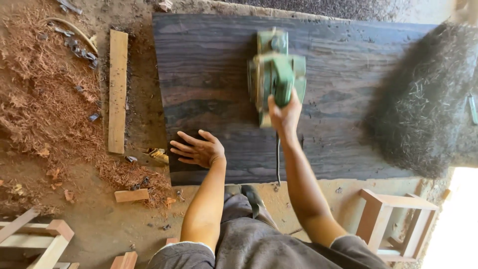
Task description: The recorder is using an electric power sander to smooth the surface of a large wooden slab.
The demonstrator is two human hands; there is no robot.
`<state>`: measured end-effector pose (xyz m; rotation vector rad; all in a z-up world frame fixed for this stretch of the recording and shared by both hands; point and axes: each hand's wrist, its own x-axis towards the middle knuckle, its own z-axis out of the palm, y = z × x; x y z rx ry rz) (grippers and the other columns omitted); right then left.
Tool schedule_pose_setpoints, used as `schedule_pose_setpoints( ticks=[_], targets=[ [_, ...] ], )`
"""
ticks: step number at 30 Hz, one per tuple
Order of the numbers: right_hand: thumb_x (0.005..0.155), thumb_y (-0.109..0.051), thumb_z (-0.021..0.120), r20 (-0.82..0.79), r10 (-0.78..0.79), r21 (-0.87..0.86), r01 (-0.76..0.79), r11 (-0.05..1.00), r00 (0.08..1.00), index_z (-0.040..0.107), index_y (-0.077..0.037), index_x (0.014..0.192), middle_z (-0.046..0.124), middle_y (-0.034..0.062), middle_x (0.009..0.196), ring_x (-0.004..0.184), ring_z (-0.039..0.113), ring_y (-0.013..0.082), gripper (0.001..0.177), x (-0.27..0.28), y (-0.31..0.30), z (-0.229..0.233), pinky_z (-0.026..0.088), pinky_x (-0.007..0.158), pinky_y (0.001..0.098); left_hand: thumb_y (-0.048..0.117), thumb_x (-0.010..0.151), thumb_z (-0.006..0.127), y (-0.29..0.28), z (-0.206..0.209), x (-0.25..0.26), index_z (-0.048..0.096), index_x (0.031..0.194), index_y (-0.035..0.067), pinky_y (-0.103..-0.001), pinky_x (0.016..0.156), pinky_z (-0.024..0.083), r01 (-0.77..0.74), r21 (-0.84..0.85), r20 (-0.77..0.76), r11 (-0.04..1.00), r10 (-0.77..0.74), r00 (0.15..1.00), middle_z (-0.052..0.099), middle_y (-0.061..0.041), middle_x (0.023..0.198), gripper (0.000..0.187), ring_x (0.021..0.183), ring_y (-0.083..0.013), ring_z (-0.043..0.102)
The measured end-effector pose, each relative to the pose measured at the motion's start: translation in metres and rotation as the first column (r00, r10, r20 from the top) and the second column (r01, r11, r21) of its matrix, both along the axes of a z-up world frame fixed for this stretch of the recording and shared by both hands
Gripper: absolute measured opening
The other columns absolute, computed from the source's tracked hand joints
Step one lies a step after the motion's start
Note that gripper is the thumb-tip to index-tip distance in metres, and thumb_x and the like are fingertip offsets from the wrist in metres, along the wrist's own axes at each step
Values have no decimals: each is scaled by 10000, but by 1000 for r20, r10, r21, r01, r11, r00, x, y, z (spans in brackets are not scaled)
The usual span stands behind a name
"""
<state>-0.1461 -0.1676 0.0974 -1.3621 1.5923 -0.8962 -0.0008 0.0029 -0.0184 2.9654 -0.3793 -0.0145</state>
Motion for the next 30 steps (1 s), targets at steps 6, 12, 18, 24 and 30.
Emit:
schedule_pose_setpoints(
  ticks=[6, 12, 18, 24, 30],
  targets=[
    [848, -100, 754, -56, 33, -260, -46, 964, 998, 676, -35, 1109, 718, 83, 861, 783, 681, 182, 280, 34, -120, -29, 568, 751, 342, 494, 1017, 492, -3, 14, 0, 282, 1623, 109, -671, 1208, 142, -3, -15, -78, 1000, 2, 997, 128, -252, 1689, 747, 1564, -462, 101],
    [847, -107, 764, -41, 110, -213, -116, 970, 993, 644, -49, 1185, 739, 100, 984, 898, 707, 200, 364, 17, -27, -18, 569, 815, 353, 488, 1025, 478, -4, 16, 3, 274, 1629, 106, -669, 1212, 123, -28, -28, -131, 999, 24, 991, 115, -260, 1692, 743, 1567, -456, 73],
    [856, -156, 765, -76, 54, 58, -50, 997, 996, 660, -46, 1167, 720, 101, 904, 845, 663, 164, 346, 12, 62, -6, 550, 795, 336, 492, 1023, 489, 1, 7, 2, 294, 1624, 115, -670, 1214, 135, -23, -2, -74, 1000, 23, 997, 142, -254, 1694, 736, 1571, -455, 100],
    [841, -109, 758, -20, 95, -218, -97, 971, 995, 668, -53, 1135, 720, 74, 903, 821, 653, 145, 313, 56, -61, -33, 555, 774, 321, 487, 1008, 494, 0, 13, 2, 317, 1614, 101, -675, 1200, 143, -23, -38, -54, 999, 21, 998, 159, -270, 1683, 740, 1560, -471, 121],
    [854, -113, 777, -57, 105, -183, -113, 976, 993, 662, -46, 1127, 723, 81, 898, 802, 679, 182, 303, 77, -106, -31, 563, 757, 329, 489, 1004, 492, -2, 19, 2, 318, 1614, 111, -668, 1213, 148, -32, -21, -95, 999, 30, 995, 175, -257, 1689, 738, 1566, -467, 133]
  ],
)
